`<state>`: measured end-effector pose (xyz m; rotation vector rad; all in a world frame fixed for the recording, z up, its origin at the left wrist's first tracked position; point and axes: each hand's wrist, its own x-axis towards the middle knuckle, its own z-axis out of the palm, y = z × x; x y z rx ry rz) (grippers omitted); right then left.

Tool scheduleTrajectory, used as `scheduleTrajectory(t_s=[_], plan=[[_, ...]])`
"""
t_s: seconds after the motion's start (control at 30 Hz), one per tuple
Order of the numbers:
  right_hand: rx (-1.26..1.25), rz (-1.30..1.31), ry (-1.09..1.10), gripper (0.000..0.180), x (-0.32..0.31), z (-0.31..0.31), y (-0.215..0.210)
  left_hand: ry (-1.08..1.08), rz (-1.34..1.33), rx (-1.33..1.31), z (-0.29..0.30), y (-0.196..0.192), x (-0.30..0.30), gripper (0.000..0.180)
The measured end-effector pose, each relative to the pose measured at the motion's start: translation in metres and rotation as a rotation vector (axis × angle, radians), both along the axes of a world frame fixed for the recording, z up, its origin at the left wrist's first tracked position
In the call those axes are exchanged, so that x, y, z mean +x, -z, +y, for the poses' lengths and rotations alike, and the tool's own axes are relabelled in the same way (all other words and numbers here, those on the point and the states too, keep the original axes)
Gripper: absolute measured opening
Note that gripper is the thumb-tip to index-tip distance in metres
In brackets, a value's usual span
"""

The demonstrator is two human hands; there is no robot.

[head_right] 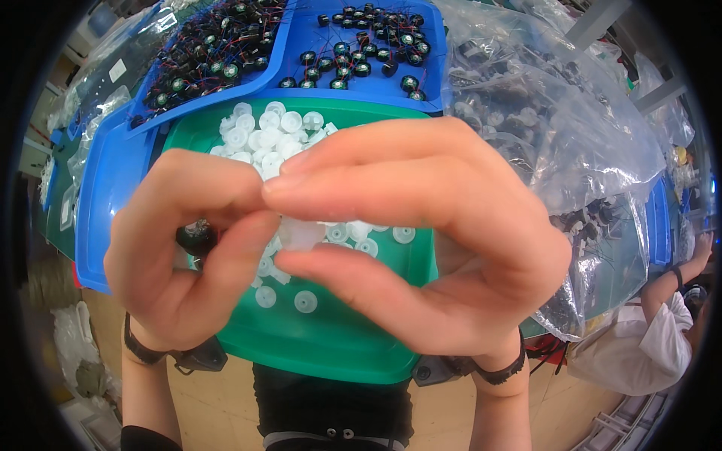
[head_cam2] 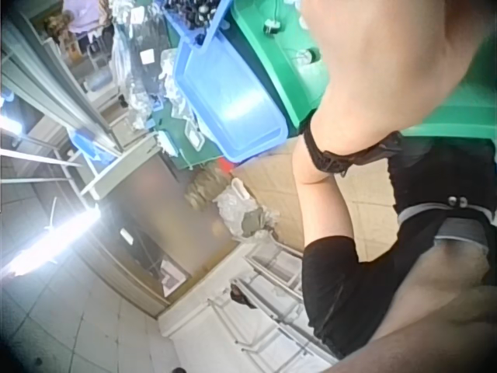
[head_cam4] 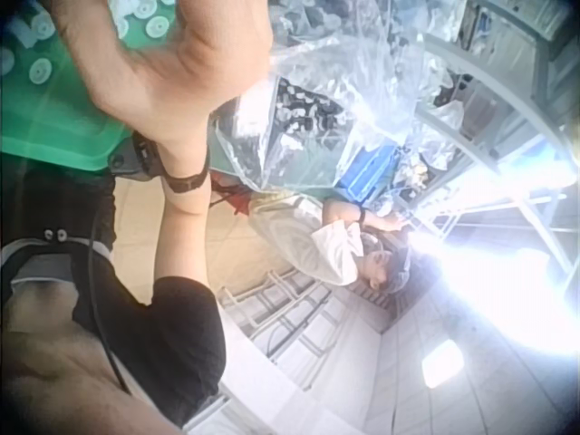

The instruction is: Assembling small plastic parts by inserting wires and joining caps at a workshop table.

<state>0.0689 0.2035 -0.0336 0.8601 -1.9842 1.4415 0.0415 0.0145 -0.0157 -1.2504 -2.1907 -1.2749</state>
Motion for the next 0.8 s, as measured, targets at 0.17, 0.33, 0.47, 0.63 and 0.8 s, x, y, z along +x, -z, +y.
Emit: scheduleTrajectory(t_s=[0.17, 0.33, 0.47, 0.63, 0.8], plan=[[0.027, 0.009, 0.021, 0.035, 0.003, 0.000, -0.002, 0.027, -0.208, 0.032, -0.002, -0.002, 0.002, 0.017], [0.094, 0.062, 0.105, 0.035, -0.001, 0.006, 0.000, 0.134, -0.542, 0.252, 0.001, 0.003, -0.005, 0.021], [0.105, 0.060, 0.127, 0.036, -0.001, 0.006, -0.001, 0.129, -0.574, 0.152, -0.002, -0.004, -0.007, 0.014], [0.093, 0.054, 0.076, 0.036, 0.000, 0.002, -0.004, 0.104, -0.366, 0.059, -0.003, -0.003, -0.008, 0.010], [0.086, 0.039, 0.080, 0.037, -0.001, 0.000, -0.001, 0.074, -0.261, 0.006, 0.000, -0.001, -0.003, 0.011]])
